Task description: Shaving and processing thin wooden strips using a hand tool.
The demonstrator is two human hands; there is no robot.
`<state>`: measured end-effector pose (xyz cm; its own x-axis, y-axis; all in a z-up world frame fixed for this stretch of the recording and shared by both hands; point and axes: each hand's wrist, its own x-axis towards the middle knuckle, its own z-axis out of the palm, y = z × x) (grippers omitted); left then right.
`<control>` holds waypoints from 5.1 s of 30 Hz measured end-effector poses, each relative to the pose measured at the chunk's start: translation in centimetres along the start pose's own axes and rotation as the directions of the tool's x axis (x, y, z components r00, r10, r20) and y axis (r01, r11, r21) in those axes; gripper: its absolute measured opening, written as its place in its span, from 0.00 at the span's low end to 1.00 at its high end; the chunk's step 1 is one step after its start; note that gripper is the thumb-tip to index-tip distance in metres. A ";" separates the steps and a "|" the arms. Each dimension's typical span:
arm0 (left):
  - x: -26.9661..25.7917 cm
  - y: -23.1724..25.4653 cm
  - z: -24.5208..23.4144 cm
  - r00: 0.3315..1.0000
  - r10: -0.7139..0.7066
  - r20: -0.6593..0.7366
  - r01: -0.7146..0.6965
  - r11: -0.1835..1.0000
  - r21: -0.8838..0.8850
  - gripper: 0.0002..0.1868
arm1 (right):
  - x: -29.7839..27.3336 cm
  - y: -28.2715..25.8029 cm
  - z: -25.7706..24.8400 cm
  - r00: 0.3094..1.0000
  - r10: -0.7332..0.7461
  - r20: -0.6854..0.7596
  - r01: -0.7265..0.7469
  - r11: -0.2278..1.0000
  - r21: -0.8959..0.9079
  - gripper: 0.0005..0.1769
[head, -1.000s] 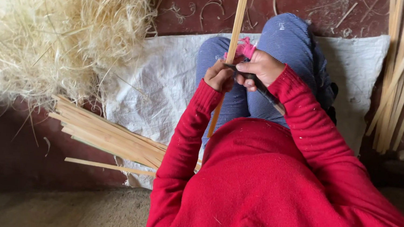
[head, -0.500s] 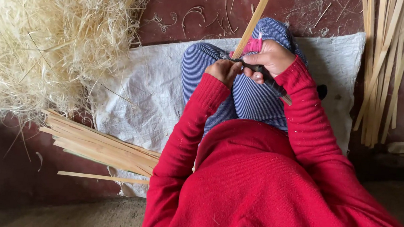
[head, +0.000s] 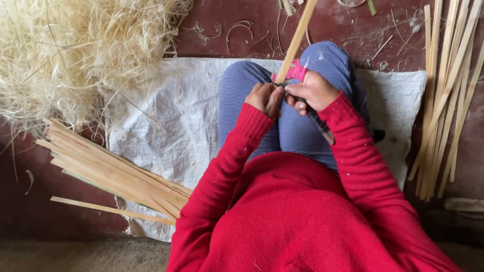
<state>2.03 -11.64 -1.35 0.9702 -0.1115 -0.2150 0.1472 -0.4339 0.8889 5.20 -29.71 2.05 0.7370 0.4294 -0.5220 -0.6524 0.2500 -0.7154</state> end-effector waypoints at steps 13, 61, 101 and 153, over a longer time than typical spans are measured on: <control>1.3 -3.8 1.6 0.995 0.096 0.028 -0.100 0.967 0.235 0.11 | 1.2 0.4 -2.5 0.987 0.150 0.060 -0.157 0.976 0.153 0.17; -7.7 9.0 -8.3 0.871 0.491 -0.005 -0.436 0.778 0.453 0.05 | -7.4 -14.3 -3.7 0.988 -0.151 -0.003 0.151 0.988 0.043 0.04; -1.5 10.9 -7.4 0.832 0.481 -0.276 -0.477 0.875 0.088 0.07 | -5.4 -10.4 6.5 0.914 -0.404 0.026 0.404 0.908 -0.112 0.09; -1.9 7.1 -8.0 0.840 0.325 -0.434 -0.433 0.884 -0.178 0.08 | -3.0 -10.2 9.1 0.964 -0.265 0.019 0.265 0.964 -0.010 0.09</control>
<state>2.77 -7.36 8.57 0.9465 0.1538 0.2835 -0.2560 -0.1763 0.9505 7.99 -25.70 15.11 0.8802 0.3638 -0.3050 -0.4317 0.3463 -0.8329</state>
